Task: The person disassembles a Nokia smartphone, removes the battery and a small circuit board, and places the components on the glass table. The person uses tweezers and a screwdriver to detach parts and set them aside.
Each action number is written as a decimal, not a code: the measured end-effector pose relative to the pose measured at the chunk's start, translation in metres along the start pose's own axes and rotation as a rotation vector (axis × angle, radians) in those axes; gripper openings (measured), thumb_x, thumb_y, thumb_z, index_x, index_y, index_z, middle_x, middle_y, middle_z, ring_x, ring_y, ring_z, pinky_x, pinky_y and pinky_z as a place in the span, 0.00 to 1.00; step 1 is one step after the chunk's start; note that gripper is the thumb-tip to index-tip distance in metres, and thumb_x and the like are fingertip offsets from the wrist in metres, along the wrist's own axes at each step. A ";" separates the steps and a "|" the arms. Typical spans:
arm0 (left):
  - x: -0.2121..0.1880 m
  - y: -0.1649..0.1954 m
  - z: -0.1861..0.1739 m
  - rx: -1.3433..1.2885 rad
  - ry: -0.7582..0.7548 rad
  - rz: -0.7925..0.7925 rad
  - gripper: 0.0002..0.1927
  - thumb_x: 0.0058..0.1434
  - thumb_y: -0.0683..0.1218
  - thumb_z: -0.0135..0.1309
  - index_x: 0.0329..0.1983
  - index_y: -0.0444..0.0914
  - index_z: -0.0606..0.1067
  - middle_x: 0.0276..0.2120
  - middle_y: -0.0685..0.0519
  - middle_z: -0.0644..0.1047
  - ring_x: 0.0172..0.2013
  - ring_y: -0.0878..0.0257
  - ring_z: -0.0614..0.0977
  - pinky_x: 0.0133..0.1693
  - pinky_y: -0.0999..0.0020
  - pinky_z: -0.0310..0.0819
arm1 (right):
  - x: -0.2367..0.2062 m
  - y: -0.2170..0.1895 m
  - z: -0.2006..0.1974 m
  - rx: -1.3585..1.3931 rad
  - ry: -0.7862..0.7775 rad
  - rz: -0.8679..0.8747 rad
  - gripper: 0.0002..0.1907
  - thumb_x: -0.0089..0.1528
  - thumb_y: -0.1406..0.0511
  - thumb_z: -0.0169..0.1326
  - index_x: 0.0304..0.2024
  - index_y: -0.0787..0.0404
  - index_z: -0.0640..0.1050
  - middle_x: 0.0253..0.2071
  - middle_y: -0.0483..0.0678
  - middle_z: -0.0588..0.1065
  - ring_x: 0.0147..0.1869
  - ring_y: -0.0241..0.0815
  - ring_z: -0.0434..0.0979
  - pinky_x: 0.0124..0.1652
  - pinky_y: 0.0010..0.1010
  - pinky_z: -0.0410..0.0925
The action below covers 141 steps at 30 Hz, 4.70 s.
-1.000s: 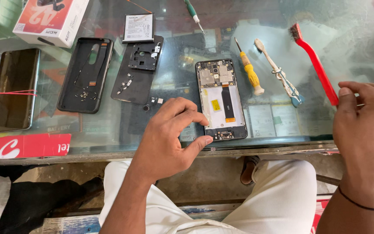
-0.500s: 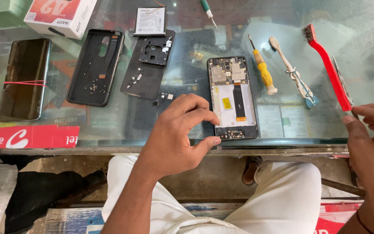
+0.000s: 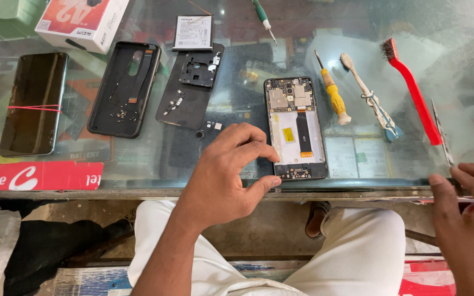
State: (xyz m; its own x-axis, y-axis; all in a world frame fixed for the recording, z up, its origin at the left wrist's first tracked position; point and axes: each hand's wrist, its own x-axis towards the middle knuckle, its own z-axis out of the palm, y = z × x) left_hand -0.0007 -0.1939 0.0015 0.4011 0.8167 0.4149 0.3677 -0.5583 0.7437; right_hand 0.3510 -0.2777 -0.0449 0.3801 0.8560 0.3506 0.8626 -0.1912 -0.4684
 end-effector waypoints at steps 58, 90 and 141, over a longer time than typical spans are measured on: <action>-0.091 0.044 0.086 -0.831 0.128 -0.773 0.08 0.55 0.43 0.67 0.34 0.33 0.85 0.28 0.49 0.86 0.27 0.69 0.86 0.29 0.76 0.82 | -0.110 -0.044 0.016 1.294 -0.220 0.171 0.08 0.66 0.73 0.56 0.45 0.75 0.79 0.41 0.64 0.81 0.47 0.55 0.86 0.45 0.52 0.79; -0.021 0.007 0.051 0.327 0.200 0.118 0.17 0.60 0.49 0.66 0.45 0.32 0.82 0.50 0.47 0.82 0.60 0.52 0.80 0.56 0.59 0.78 | -0.014 -0.134 -0.006 0.711 0.043 0.061 0.05 0.73 0.75 0.48 0.47 0.76 0.71 0.42 0.60 0.78 0.44 0.48 0.84 0.45 0.34 0.80; -0.016 0.014 0.045 0.212 0.174 0.018 0.16 0.55 0.45 0.68 0.43 0.33 0.81 0.49 0.49 0.82 0.58 0.53 0.81 0.57 0.60 0.77 | -0.019 -0.129 0.003 0.910 0.063 0.033 0.03 0.75 0.76 0.46 0.49 0.73 0.66 0.43 0.61 0.76 0.47 0.46 0.83 0.48 0.38 0.78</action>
State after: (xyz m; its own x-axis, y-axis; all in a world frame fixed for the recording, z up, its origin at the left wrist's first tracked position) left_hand 0.0360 -0.2218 -0.0182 0.2657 0.8089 0.5245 0.5364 -0.5761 0.6167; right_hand 0.2311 -0.2683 0.0069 0.4408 0.8237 0.3566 0.2648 0.2603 -0.9285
